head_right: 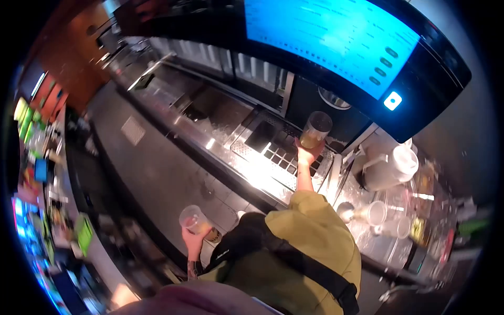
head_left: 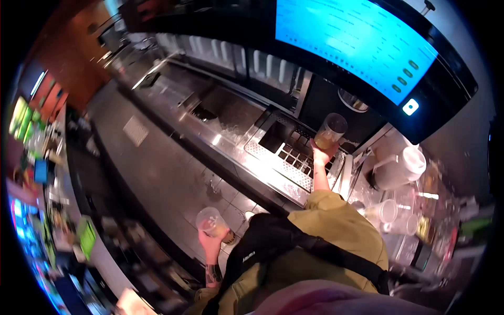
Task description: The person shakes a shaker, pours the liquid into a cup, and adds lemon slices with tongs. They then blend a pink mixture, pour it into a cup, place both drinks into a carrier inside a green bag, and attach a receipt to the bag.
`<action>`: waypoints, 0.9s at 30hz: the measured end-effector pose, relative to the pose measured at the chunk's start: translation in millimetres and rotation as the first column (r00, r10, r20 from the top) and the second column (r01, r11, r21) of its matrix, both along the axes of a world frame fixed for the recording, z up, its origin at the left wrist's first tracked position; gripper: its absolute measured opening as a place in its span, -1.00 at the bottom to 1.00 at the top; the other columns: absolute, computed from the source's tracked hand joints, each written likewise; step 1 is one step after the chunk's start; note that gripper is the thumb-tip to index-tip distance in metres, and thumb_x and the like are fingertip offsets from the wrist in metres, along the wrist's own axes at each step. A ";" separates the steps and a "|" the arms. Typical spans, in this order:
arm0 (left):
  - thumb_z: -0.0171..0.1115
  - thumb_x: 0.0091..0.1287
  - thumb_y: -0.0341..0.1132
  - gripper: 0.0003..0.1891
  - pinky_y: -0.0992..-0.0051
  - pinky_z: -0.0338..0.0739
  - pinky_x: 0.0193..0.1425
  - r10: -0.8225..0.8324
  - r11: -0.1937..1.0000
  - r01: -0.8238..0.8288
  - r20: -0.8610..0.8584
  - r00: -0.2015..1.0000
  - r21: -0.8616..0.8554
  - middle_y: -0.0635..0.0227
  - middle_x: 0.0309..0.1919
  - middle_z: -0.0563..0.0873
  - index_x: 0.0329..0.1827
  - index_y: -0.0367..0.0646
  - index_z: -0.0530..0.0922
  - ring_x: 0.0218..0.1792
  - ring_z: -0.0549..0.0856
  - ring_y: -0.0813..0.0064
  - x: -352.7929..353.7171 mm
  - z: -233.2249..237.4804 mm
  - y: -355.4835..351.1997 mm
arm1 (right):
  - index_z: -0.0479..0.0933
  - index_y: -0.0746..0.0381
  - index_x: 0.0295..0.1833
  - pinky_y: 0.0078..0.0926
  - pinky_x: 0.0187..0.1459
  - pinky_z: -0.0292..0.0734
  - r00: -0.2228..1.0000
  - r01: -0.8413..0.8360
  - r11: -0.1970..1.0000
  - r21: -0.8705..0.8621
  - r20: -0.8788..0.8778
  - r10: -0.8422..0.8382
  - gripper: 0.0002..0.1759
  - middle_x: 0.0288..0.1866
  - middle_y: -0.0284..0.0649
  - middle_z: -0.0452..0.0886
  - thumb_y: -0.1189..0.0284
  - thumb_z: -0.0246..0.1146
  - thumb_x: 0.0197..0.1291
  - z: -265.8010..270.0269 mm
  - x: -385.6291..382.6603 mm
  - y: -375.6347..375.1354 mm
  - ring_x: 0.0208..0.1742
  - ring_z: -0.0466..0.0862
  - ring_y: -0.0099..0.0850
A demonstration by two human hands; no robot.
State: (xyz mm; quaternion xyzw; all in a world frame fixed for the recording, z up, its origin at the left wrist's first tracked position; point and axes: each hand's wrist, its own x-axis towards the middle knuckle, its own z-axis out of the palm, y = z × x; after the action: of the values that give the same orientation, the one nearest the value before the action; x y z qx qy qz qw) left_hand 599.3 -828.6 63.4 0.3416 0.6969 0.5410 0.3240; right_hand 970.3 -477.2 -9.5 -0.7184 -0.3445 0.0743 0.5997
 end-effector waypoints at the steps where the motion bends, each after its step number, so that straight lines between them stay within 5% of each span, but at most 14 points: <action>1: 0.69 -0.21 -0.41 -0.11 0.34 0.52 0.20 -0.030 1.000 0.030 0.004 1.000 0.009 0.21 0.08 0.58 0.24 -0.29 0.35 0.09 0.59 0.35 -27.1 3.1 30.3 | 0.18 0.37 0.41 -0.24 0.38 0.29 0.992 0.060 0.998 0.028 0.106 -0.062 0.37 0.37 0.08 0.35 0.03 0.69 -0.57 5.5 -0.7 3.6 0.40 0.37 -0.13; 4: 0.65 -0.14 -0.45 -0.17 0.37 0.46 0.24 -0.124 0.989 0.124 -0.001 0.992 0.082 0.21 0.13 0.52 0.24 -0.27 0.36 0.13 0.54 0.36 -111.8 20.9 128.0 | 0.16 0.32 0.43 -0.24 0.35 0.34 0.945 0.275 0.959 -0.074 0.205 -0.255 0.39 0.37 0.10 0.36 -0.01 0.69 -0.59 -11.8 6.0 17.5 0.37 0.40 -0.08; 6: 0.64 -0.11 -0.46 -0.13 0.35 0.41 0.30 -0.157 0.974 0.153 0.008 0.988 0.166 0.18 0.20 0.45 0.30 -0.31 0.32 0.18 0.48 0.34 -170.1 20.4 202.3 | 0.21 0.26 0.42 -0.22 0.25 0.45 0.970 0.231 0.944 -0.234 0.131 -0.205 0.35 0.30 0.11 0.45 -0.05 0.65 -0.60 18.6 -5.4 5.7 0.30 0.49 -0.09; 8: 0.64 -0.09 -0.38 -0.11 0.29 0.37 0.35 -0.113 0.963 0.177 -0.290 0.950 0.202 0.15 0.25 0.43 0.33 -0.32 0.31 0.23 0.46 0.29 -226.6 34.0 290.9 | 0.32 0.32 0.33 -0.29 0.10 0.56 0.940 0.304 0.897 -0.320 0.256 -0.227 0.26 0.14 0.09 0.58 0.00 0.66 -0.60 50.0 -38.3 3.9 0.15 0.62 -0.18; 9: 0.65 -0.10 -0.34 -0.08 0.26 0.37 0.35 -0.072 0.951 0.118 -0.168 0.983 0.286 0.14 0.24 0.46 0.36 -0.29 0.31 0.23 0.47 0.27 -254.0 30.5 333.8 | 0.43 0.36 0.16 -0.34 -0.03 0.61 0.971 0.210 0.900 -0.381 0.185 -0.149 0.08 -0.04 0.02 0.65 0.08 0.67 -0.58 43.1 -48.1 0.9 -0.04 0.68 -0.26; 10: 0.65 -0.09 -0.32 -0.07 0.25 0.39 0.33 -0.017 0.969 0.083 -0.270 0.963 0.235 0.18 0.22 0.49 0.39 -0.24 0.31 0.22 0.47 0.28 -283.7 30.3 379.4 | 0.53 0.39 0.00 -0.39 -0.17 0.66 0.991 0.114 0.892 -0.437 0.108 -0.074 -0.09 -0.22 -0.05 0.73 0.15 0.68 -0.56 36.3 -58.3 -2.9 -0.22 0.74 -0.35; 12: 0.59 0.03 -0.28 -0.14 0.29 0.44 0.28 -0.019 0.951 0.159 -0.464 0.886 0.266 0.19 0.21 0.52 0.39 -0.24 0.30 0.20 0.48 0.30 -335.9 23.3 465.3 | 0.47 0.37 0.09 -0.35 -0.03 0.63 0.987 0.147 0.944 -0.297 0.108 -0.120 -0.03 -0.11 -0.03 0.71 0.18 0.68 -0.55 87.9 -145.5 10.2 -0.12 0.74 -0.26; 13: 0.58 0.04 -0.26 -0.17 0.33 0.45 0.24 -0.163 0.888 0.236 -0.209 0.964 0.394 0.22 0.20 0.54 0.37 -0.24 0.32 0.18 0.50 0.31 -366.4 -0.2 513.1 | 0.47 0.36 0.07 -0.35 -0.04 0.64 0.992 0.071 0.970 -0.231 0.117 -0.045 -0.06 -0.11 -0.03 0.71 0.20 0.69 -0.53 110.7 -189.2 22.5 -0.12 0.74 -0.26; 14: 0.60 0.02 -0.26 -0.16 0.36 0.48 0.20 -0.094 0.922 0.234 -0.406 0.909 0.310 0.23 0.20 0.54 0.36 -0.23 0.33 0.15 0.51 0.32 -384.9 6.4 544.1 | 0.48 0.35 0.05 -0.34 -0.04 0.64 0.992 -0.016 0.986 -0.165 0.119 0.036 -0.09 -0.11 -0.04 0.72 0.21 0.69 -0.52 121.7 -230.7 36.3 -0.13 0.74 -0.27; 16: 0.64 -0.06 -0.24 -0.12 0.36 0.51 0.18 -0.037 0.929 0.167 -0.366 0.930 0.330 0.19 0.18 0.53 0.33 -0.27 0.32 0.16 0.53 0.32 -439.2 -43.6 620.4 | 0.43 0.35 0.14 -0.38 0.05 0.59 0.981 -0.151 0.950 -0.274 0.079 0.179 -0.06 -0.02 -0.07 0.66 0.25 0.69 -0.43 130.0 -311.1 71.1 -0.02 0.69 -0.30; 18: 0.66 -0.11 -0.26 -0.10 0.37 0.50 0.21 -0.055 0.978 0.123 -0.359 0.932 0.169 0.18 0.18 0.52 0.30 -0.30 0.32 0.15 0.55 0.32 -454.9 -15.2 646.9 | 0.39 0.35 0.18 -0.39 0.10 0.57 0.962 -0.261 0.958 -0.115 0.054 0.269 -0.03 0.05 -0.11 0.62 0.28 0.70 -0.42 108.2 -389.9 118.7 0.03 0.64 -0.34; 21: 0.68 -0.16 -0.34 -0.01 0.29 0.42 0.31 -0.222 0.898 0.249 -0.115 0.968 0.363 0.09 0.19 0.50 0.35 -0.30 0.24 0.17 0.54 0.28 -497.7 -39.6 694.3 | 0.31 0.34 0.25 -0.41 0.16 0.53 0.899 -0.438 0.899 -0.011 -0.012 0.438 0.03 0.11 -0.15 0.57 0.33 0.70 -0.40 107.8 -509.2 189.7 0.08 0.61 -0.36; 25: 0.65 -0.16 -0.42 0.06 0.30 0.38 0.32 -0.217 0.890 0.306 -0.275 0.937 0.339 0.05 0.24 0.38 0.39 -0.35 0.10 0.31 0.37 0.25 -520.4 -33.3 692.5 | 0.31 0.36 0.25 -0.44 0.25 0.44 0.868 -0.479 0.878 0.022 -0.139 0.477 0.02 0.16 -0.15 0.51 0.34 0.70 -0.39 97.6 -634.5 271.0 0.20 0.52 -0.38; 27: 0.57 -0.14 -0.48 -0.03 0.27 0.33 0.35 -0.111 0.982 0.138 -0.195 0.974 0.130 0.00 0.24 0.33 0.35 -0.36 0.13 0.28 0.37 0.16 -524.5 -81.7 663.7 | 0.33 0.38 0.24 -0.48 0.24 0.42 0.848 -0.495 0.860 0.122 -0.149 0.509 0.01 0.18 -0.14 0.51 0.35 0.69 -0.39 64.0 -671.7 304.9 0.20 0.51 -0.39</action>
State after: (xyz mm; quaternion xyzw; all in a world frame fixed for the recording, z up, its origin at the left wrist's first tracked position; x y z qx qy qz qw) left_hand 74.8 -164.9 -18.3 0.4562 0.6610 0.5336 0.2650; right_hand 298.5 -172.4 54.6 -0.5697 -0.4687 0.2778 0.6154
